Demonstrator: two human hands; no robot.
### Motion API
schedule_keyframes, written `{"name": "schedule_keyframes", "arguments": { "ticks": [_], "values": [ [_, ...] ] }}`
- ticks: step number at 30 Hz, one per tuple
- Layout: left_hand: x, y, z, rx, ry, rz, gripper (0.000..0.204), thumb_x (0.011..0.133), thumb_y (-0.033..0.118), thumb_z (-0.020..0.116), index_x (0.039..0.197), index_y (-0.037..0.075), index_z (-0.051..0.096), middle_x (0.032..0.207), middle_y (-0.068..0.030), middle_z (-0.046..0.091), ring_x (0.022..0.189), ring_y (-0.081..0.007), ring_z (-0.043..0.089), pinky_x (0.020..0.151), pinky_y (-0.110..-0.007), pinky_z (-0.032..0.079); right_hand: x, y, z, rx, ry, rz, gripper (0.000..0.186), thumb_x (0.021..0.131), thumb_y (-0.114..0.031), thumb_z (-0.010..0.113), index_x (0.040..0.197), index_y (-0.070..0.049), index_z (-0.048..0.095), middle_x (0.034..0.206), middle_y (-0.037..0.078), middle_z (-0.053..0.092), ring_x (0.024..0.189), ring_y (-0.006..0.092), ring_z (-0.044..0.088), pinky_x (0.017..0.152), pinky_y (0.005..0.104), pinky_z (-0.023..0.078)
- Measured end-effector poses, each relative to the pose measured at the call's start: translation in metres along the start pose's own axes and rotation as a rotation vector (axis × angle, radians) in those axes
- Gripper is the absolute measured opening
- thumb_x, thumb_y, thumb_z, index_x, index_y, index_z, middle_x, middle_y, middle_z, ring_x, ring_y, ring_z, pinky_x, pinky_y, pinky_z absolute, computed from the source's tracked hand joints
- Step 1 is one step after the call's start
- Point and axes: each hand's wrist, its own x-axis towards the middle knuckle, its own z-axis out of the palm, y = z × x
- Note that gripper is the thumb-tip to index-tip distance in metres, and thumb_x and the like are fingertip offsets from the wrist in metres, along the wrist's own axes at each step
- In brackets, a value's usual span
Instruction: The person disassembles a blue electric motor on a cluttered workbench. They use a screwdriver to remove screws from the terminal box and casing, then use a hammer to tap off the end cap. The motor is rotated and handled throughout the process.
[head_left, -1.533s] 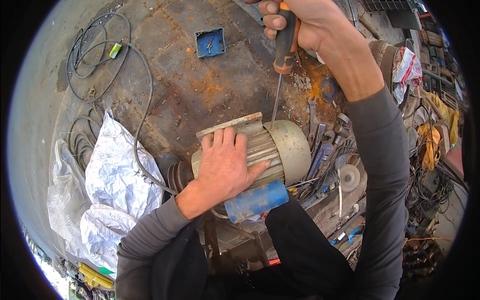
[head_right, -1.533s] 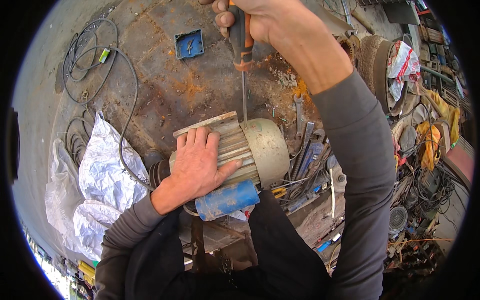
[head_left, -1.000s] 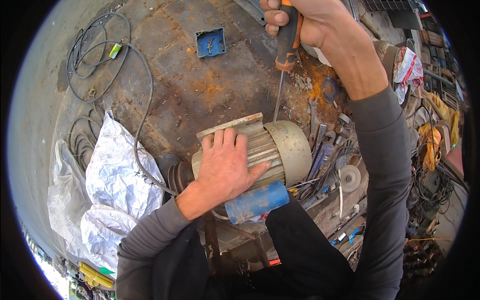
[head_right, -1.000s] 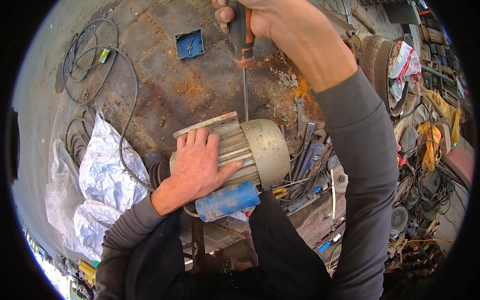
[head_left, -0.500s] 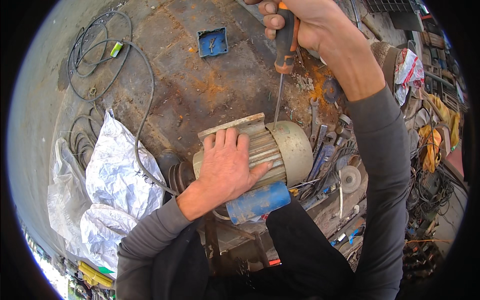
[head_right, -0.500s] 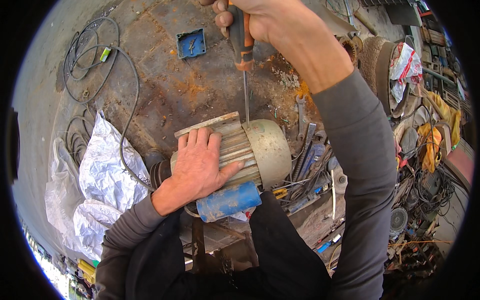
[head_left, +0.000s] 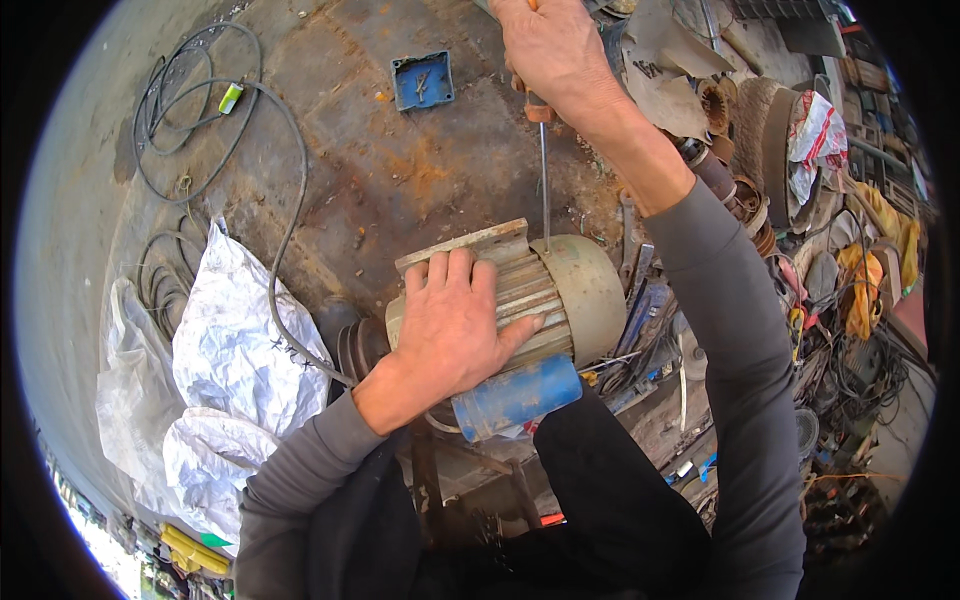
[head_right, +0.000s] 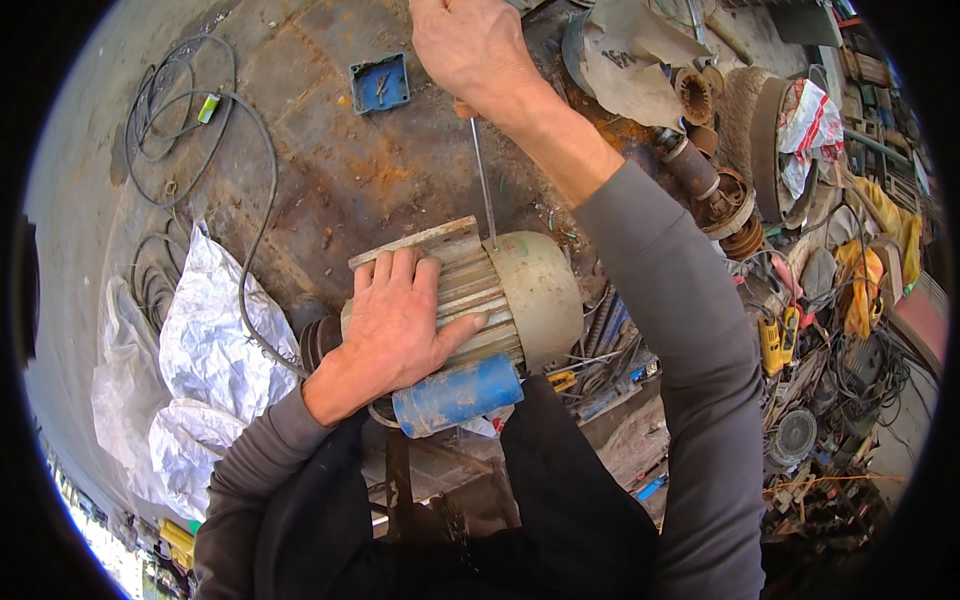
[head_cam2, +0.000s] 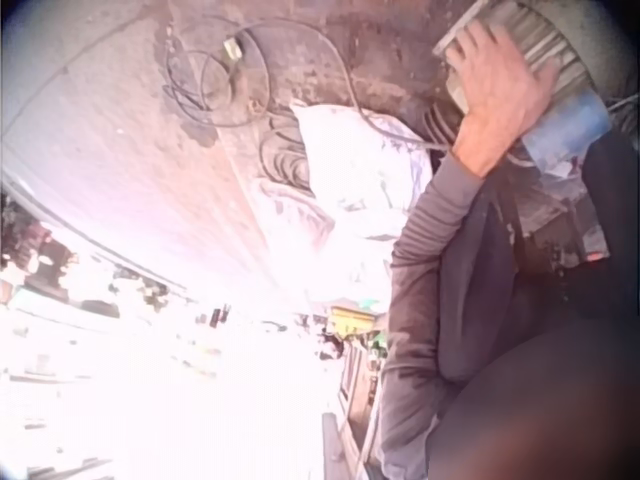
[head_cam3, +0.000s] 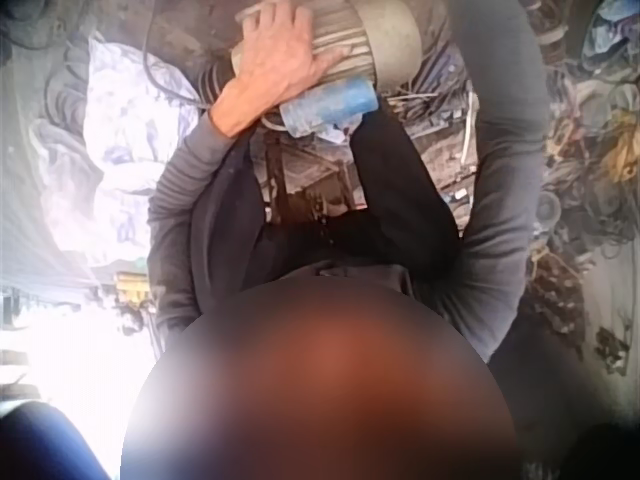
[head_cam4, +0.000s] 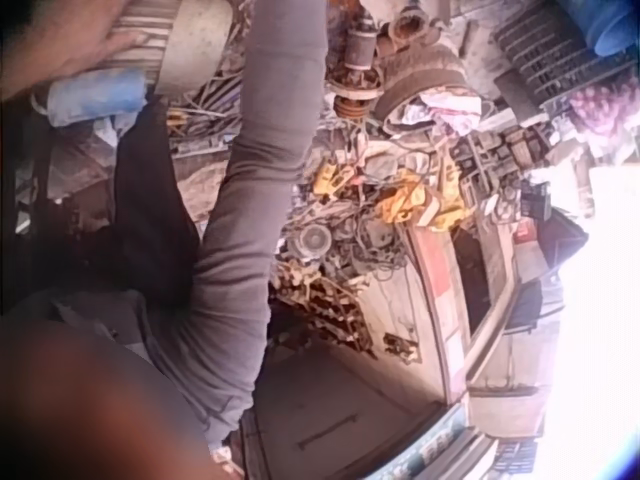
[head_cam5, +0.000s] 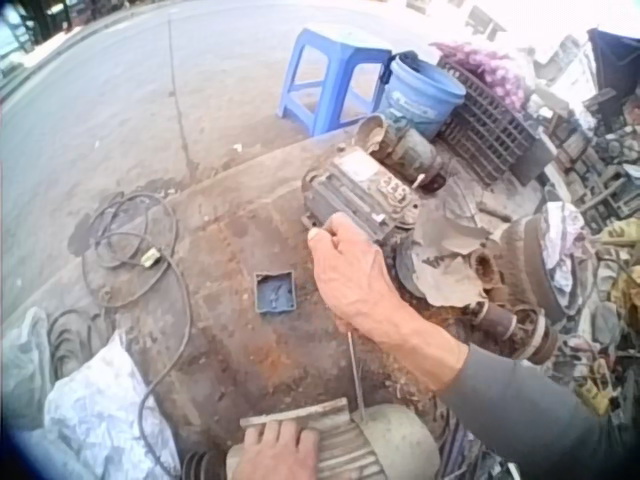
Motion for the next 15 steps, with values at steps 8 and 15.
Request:
{"name": "schedule_keyframes", "arguments": {
  "ticks": [8,15],
  "values": [
    [-0.004,0.004,-0.001,-0.001,-0.001,0.023,0.076,0.097,0.063,0.073,0.125,-0.008,0.065,0.122,-0.0237,0.059,0.116,-0.0401,0.055,0.1,-0.054,0.041,0.012,0.023,0.02,-0.129,0.207,-0.322,0.029,0.112,-0.03,0.055,0.106,-0.002,0.06,0.08,0.03,0.067,0.073,0.0506,0.071,0.065,0.057,0.057],
    [-0.003,0.002,0.003,0.005,0.033,0.071,0.077,0.096,0.063,0.075,0.123,-0.009,0.066,0.121,-0.0242,0.059,0.115,-0.0406,0.055,0.098,-0.054,0.042,0.004,0.022,0.004,-0.023,0.022,-0.203,0.025,0.112,-0.026,0.057,0.099,-0.005,0.06,0.073,0.019,0.065,0.066,0.0366,0.07,0.059,0.0497,0.055]
  ]
}}
